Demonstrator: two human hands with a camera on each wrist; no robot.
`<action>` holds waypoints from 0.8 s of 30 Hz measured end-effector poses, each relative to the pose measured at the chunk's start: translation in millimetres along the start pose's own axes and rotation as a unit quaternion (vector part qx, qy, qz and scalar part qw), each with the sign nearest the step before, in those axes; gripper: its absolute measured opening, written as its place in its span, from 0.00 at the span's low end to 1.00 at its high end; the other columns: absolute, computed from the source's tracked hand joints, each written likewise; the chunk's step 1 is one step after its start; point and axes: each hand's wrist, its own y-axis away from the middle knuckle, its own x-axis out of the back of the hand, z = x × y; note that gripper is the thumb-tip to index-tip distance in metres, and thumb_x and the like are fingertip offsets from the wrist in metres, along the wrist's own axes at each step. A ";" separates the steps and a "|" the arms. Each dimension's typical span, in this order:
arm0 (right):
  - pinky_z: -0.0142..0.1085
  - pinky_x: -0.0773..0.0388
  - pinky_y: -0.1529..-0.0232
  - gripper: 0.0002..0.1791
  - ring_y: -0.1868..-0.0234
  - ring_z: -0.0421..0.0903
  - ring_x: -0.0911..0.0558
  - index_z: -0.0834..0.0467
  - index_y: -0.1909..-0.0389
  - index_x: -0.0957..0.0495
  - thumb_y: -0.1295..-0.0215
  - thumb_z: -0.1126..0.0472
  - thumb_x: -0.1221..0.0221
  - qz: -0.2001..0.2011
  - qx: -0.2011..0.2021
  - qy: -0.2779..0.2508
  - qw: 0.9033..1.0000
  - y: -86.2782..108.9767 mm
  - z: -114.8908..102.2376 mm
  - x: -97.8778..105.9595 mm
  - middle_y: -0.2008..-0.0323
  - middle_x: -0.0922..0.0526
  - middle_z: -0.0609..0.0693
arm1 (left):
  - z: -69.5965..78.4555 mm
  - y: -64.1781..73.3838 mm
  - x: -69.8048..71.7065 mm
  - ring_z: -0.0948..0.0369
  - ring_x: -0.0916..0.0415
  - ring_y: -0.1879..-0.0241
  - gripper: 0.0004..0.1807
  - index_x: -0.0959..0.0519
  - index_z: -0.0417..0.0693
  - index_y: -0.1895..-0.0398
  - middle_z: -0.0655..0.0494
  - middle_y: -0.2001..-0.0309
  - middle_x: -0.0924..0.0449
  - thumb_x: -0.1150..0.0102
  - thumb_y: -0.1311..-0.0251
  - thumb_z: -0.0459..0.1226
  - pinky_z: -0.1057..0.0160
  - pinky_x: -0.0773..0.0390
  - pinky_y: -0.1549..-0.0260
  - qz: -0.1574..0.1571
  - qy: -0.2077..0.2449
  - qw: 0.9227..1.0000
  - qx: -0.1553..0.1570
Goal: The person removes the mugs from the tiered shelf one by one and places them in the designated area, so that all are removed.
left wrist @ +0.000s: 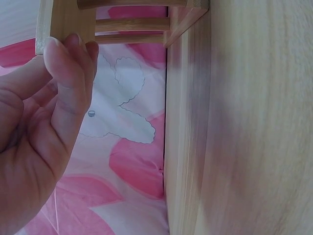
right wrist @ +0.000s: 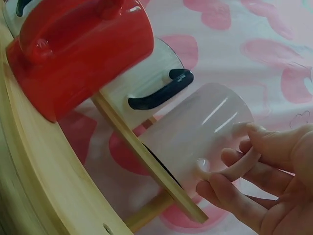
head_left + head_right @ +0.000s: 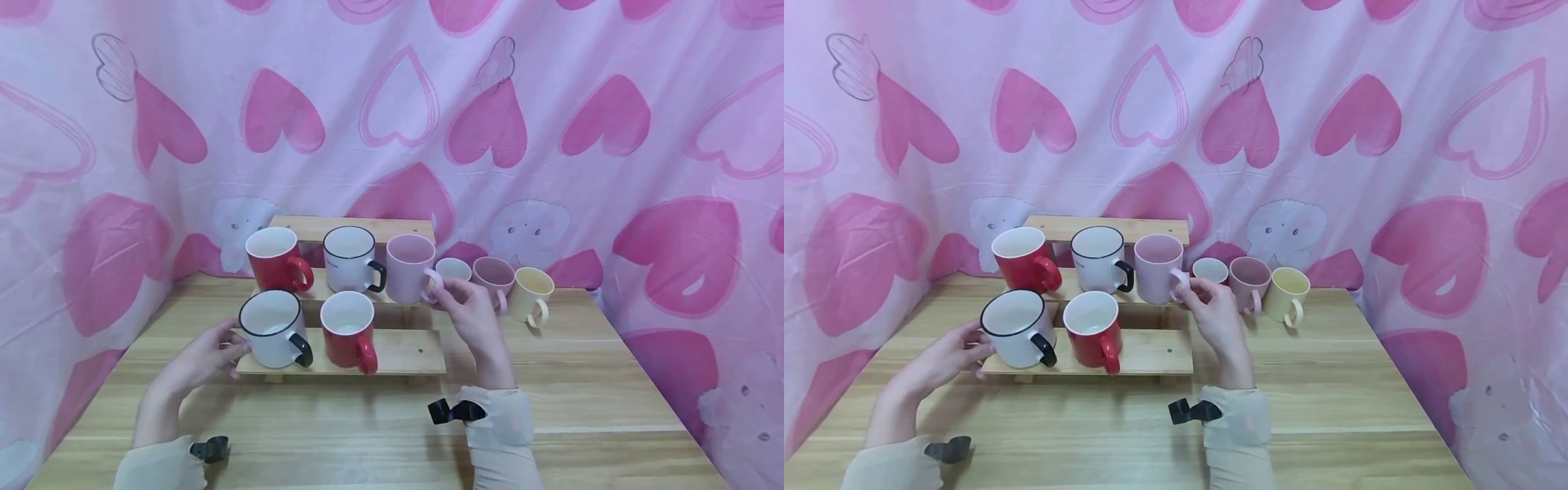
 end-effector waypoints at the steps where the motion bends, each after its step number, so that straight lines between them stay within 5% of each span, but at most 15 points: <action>1: 0.37 0.18 0.54 0.14 0.58 0.49 0.16 0.71 0.51 0.21 0.33 0.66 0.39 0.001 -0.002 -0.004 1.000 0.0 -0.1 -1.3 0.58 0.17 0.65 | -0.2 0.1 0.5 0.52 0.23 0.75 0.20 0.35 0.34 0.42 0.41 0.61 0.26 0.44 0.33 0.32 0.53 0.17 0.72 -0.001 0.001 1.000 -0.003; 13: 0.41 0.19 0.52 0.18 0.59 0.53 0.15 0.69 0.52 0.19 0.34 0.58 0.36 0.024 -0.008 -0.055 0.998 2.2 -2.2 -2.7 0.61 0.16 0.63 | 1.3 1.8 0.8 0.51 0.23 0.75 0.22 0.37 0.34 0.40 0.40 0.59 0.27 0.44 0.32 0.32 0.53 0.17 0.71 0.002 0.004 1.000 0.003; 20: 0.36 0.17 0.63 0.19 0.61 0.53 0.14 0.67 0.52 0.19 0.34 0.56 0.36 0.055 -0.004 -0.053 0.997 4.8 -8.0 8.9 0.62 0.14 0.59 | 2.3 1.0 1.1 0.51 0.22 0.74 0.24 0.37 0.35 0.38 0.40 0.59 0.26 0.43 0.33 0.32 0.54 0.16 0.70 0.006 -0.007 1.000 0.010; 24: 0.38 0.17 0.56 0.18 0.62 0.49 0.14 0.71 0.51 0.21 0.34 0.60 0.37 0.067 0.014 -0.087 0.994 6.8 -12.9 20.4 0.63 0.14 0.58 | 2.5 0.6 0.9 0.51 0.22 0.74 0.23 0.36 0.35 0.38 0.40 0.59 0.26 0.44 0.33 0.31 0.53 0.16 0.70 0.006 -0.006 1.000 0.008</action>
